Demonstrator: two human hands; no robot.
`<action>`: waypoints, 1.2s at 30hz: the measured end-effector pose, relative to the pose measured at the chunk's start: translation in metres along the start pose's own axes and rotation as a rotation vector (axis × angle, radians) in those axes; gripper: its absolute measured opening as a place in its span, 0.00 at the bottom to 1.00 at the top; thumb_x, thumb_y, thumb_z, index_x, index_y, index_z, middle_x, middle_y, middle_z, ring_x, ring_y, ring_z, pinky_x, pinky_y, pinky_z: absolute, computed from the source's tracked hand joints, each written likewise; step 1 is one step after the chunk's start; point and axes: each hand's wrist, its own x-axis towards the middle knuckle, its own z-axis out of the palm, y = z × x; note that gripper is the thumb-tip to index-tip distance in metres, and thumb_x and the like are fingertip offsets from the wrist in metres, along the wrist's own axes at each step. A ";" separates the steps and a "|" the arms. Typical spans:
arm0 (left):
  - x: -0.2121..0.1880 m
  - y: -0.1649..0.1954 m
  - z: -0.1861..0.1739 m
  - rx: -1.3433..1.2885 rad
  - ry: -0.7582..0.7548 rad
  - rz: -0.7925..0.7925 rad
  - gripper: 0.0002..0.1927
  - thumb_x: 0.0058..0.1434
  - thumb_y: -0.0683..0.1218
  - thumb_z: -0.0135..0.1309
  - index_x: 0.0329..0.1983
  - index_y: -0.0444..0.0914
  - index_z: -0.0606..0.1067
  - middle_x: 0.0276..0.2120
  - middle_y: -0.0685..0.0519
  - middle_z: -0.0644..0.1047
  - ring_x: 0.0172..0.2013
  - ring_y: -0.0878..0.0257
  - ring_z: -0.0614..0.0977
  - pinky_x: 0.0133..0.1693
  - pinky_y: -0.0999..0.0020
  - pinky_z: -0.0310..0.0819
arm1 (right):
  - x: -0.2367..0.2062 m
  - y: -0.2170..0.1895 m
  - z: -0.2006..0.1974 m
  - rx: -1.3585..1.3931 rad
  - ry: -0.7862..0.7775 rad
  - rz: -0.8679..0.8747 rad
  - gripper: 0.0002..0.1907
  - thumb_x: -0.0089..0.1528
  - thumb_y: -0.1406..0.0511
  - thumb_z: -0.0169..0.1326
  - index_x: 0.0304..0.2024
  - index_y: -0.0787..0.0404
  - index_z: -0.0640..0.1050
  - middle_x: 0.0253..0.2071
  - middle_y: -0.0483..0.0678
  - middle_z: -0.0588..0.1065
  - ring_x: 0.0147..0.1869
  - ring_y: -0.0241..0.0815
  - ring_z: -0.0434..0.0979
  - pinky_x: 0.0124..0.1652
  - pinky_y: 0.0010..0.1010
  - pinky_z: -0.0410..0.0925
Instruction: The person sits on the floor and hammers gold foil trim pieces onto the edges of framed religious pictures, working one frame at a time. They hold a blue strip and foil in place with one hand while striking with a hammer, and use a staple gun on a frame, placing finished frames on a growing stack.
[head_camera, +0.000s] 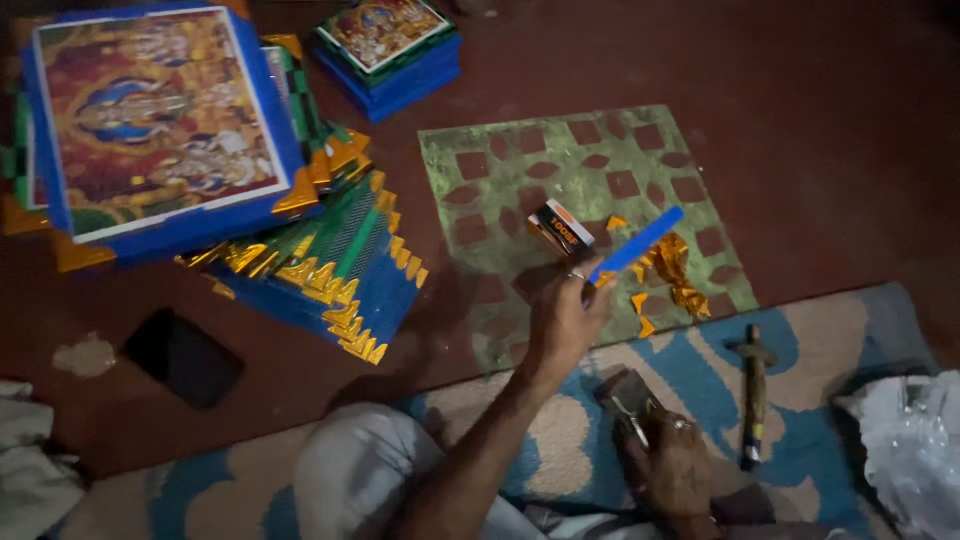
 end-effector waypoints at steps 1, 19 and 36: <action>0.000 -0.001 0.000 0.046 0.026 0.062 0.15 0.60 0.47 0.63 0.49 0.37 0.80 0.33 0.45 0.81 0.34 0.52 0.83 0.39 0.57 0.74 | -0.001 0.003 0.001 -0.102 0.008 -0.162 0.14 0.56 0.62 0.57 0.45 0.52 0.83 0.36 0.59 0.80 0.40 0.62 0.77 0.38 0.52 0.69; -0.008 -0.003 0.008 -0.229 -0.114 -0.148 0.18 0.64 0.48 0.60 0.56 0.36 0.78 0.38 0.44 0.83 0.36 0.56 0.87 0.37 0.64 0.81 | 0.035 0.079 -0.041 0.842 0.259 0.959 0.21 0.72 0.51 0.49 0.50 0.63 0.76 0.33 0.48 0.70 0.32 0.41 0.66 0.31 0.36 0.60; -0.012 -0.006 0.015 -0.096 -0.089 -0.127 0.17 0.63 0.51 0.62 0.52 0.40 0.80 0.34 0.44 0.82 0.35 0.50 0.86 0.37 0.60 0.78 | 0.115 -0.062 -0.144 0.668 -0.014 0.445 0.24 0.72 0.58 0.40 0.65 0.62 0.73 0.23 0.48 0.65 0.26 0.35 0.61 0.26 0.34 0.62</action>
